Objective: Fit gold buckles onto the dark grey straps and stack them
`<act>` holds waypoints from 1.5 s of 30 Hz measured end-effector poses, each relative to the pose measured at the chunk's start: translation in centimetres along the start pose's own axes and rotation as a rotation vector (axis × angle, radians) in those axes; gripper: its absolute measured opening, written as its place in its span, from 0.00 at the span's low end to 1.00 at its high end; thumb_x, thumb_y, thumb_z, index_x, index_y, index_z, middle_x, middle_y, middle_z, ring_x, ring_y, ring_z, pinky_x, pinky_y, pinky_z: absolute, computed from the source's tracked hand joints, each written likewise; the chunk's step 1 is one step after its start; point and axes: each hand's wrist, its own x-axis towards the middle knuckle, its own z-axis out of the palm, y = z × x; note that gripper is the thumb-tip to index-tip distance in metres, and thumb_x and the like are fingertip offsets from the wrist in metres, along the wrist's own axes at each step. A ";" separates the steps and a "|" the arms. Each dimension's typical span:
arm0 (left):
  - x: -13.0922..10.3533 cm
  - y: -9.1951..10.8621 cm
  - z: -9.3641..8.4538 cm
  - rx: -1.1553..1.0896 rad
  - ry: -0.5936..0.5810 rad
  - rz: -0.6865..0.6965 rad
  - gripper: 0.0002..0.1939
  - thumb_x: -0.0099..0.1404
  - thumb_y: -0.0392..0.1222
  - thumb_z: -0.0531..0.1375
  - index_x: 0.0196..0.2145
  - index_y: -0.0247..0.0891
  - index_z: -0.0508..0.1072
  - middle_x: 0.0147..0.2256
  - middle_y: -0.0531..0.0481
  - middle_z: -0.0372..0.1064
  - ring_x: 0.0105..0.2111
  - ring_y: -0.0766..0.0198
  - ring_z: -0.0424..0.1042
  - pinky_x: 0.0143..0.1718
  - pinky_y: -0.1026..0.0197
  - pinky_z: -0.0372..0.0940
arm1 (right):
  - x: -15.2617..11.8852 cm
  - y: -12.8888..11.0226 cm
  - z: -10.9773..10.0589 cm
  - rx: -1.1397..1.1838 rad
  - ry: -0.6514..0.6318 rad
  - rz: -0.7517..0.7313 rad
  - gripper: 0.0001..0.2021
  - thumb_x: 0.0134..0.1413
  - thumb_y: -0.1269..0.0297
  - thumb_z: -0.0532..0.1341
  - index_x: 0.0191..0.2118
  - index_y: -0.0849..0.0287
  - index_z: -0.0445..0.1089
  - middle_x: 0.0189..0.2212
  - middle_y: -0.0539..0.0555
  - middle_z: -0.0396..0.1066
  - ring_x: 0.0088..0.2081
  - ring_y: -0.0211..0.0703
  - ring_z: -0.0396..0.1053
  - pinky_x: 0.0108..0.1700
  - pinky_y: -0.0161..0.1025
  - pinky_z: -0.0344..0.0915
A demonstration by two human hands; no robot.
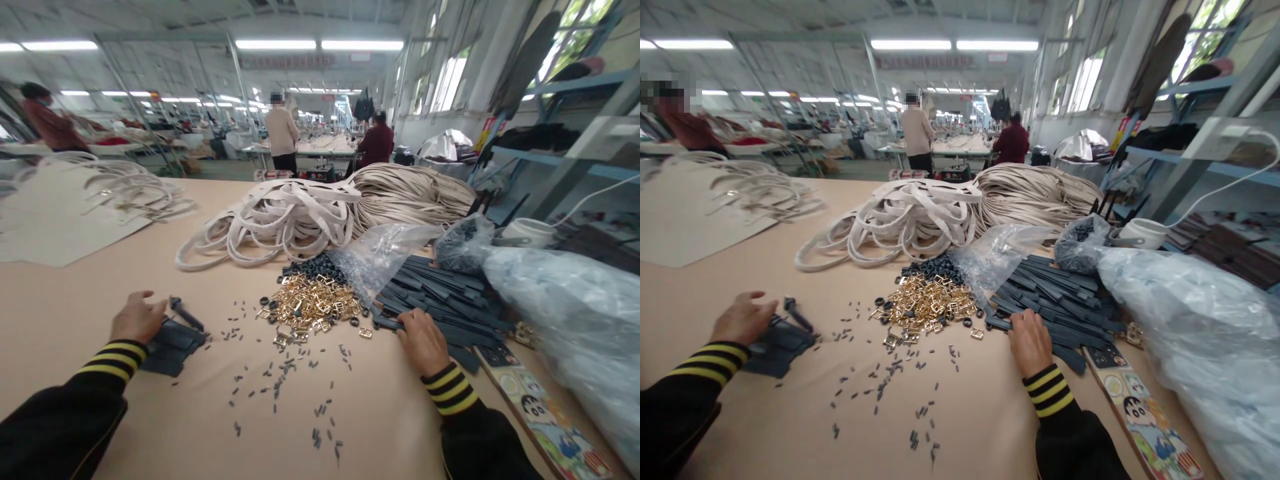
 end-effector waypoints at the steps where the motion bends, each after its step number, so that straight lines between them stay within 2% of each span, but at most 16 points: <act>1: -1.1 0.8 0.4 -0.005 -0.011 0.062 0.15 0.56 0.48 0.50 0.36 0.34 0.61 0.20 0.55 0.62 0.27 0.61 0.67 0.25 0.66 0.59 | 0.0 0.1 0.1 -0.040 -0.006 0.010 0.05 0.47 0.71 0.58 0.34 0.60 0.67 0.33 0.58 0.63 0.38 0.49 0.61 0.36 0.39 0.56; 3: -4.5 3.0 1.3 -0.124 -0.101 0.230 0.17 0.57 0.48 0.49 0.39 0.33 0.62 0.26 0.51 0.66 0.26 0.62 0.67 0.27 0.64 0.61 | -0.1 0.0 0.2 -0.077 0.003 0.009 0.04 0.47 0.71 0.58 0.32 0.59 0.66 0.34 0.57 0.63 0.38 0.49 0.60 0.35 0.39 0.55; 8: -16.0 9.8 3.8 -0.562 -0.514 0.395 0.15 0.59 0.50 0.48 0.35 0.35 0.64 0.24 0.52 0.66 0.18 0.68 0.63 0.19 0.66 0.61 | 0.0 -0.5 -0.1 0.025 0.022 -0.085 0.03 0.50 0.73 0.54 0.29 0.60 0.61 0.30 0.55 0.64 0.35 0.47 0.62 0.34 0.39 0.54; 11: -21.1 12.9 5.5 -0.807 -0.672 0.326 0.14 0.60 0.50 0.49 0.33 0.35 0.64 0.25 0.51 0.66 0.17 0.70 0.63 0.15 0.69 0.59 | -0.4 -1.6 -0.3 0.313 -0.092 -0.204 0.02 0.51 0.72 0.52 0.29 0.59 0.58 0.25 0.51 0.63 0.29 0.42 0.63 0.31 0.36 0.55; 14: -23.7 14.3 7.1 -0.980 -0.817 0.189 0.15 0.60 0.51 0.50 0.34 0.35 0.62 0.23 0.52 0.67 0.13 0.72 0.60 0.10 0.71 0.55 | -1.5 -3.6 -0.1 0.686 -0.364 -0.347 0.02 0.51 0.70 0.52 0.29 0.58 0.57 0.21 0.48 0.64 0.24 0.37 0.63 0.27 0.33 0.56; 16: -24.4 14.5 7.9 -1.024 -0.877 0.132 0.15 0.60 0.52 0.50 0.30 0.35 0.61 0.16 0.55 0.64 0.09 0.74 0.56 0.08 0.73 0.50 | -2.4 -4.9 0.2 0.901 -0.569 -0.346 0.02 0.51 0.69 0.52 0.29 0.59 0.57 0.19 0.47 0.64 0.22 0.36 0.63 0.25 0.31 0.57; 18: -24.6 14.3 8.3 -1.037 -0.885 0.098 0.16 0.59 0.51 0.50 0.26 0.35 0.60 0.12 0.57 0.60 0.07 0.75 0.52 0.07 0.74 0.47 | -2.9 -5.8 0.6 1.074 -0.720 -0.275 0.03 0.51 0.67 0.53 0.30 0.59 0.57 0.19 0.47 0.64 0.20 0.34 0.63 0.22 0.30 0.57; 22: -24.6 13.9 8.6 -1.058 -0.852 0.044 0.17 0.60 0.52 0.50 0.23 0.35 0.60 0.11 0.57 0.60 0.07 0.76 0.52 0.07 0.75 0.47 | -3.0 -6.1 1.1 1.288 -0.866 -0.167 0.07 0.50 0.63 0.55 0.31 0.61 0.58 0.24 0.50 0.67 0.21 0.33 0.64 0.21 0.29 0.58; 32: -24.6 13.9 8.6 -1.063 -0.823 0.043 0.17 0.61 0.54 0.47 0.24 0.37 0.59 0.12 0.57 0.61 0.07 0.74 0.54 0.06 0.73 0.46 | -2.9 -6.4 1.0 1.430 -0.979 -0.009 0.08 0.46 0.64 0.57 0.30 0.62 0.59 0.25 0.51 0.70 0.21 0.33 0.67 0.24 0.31 0.63; 37: -24.7 13.6 8.8 -1.068 -0.792 0.066 0.17 0.61 0.54 0.47 0.24 0.38 0.58 0.10 0.60 0.56 0.07 0.73 0.53 0.06 0.73 0.45 | -3.1 -6.4 1.2 1.470 -1.008 0.058 0.08 0.45 0.64 0.57 0.30 0.62 0.58 0.25 0.52 0.71 0.22 0.35 0.68 0.24 0.32 0.64; 45: -24.2 13.9 8.2 -1.172 -0.781 -0.039 0.16 0.59 0.53 0.51 0.24 0.37 0.59 0.09 0.62 0.50 0.07 0.74 0.50 0.05 0.74 0.43 | -3.3 -6.3 1.3 1.552 -1.107 0.068 0.15 0.46 0.54 0.59 0.31 0.63 0.59 0.25 0.54 0.71 0.24 0.38 0.70 0.26 0.33 0.65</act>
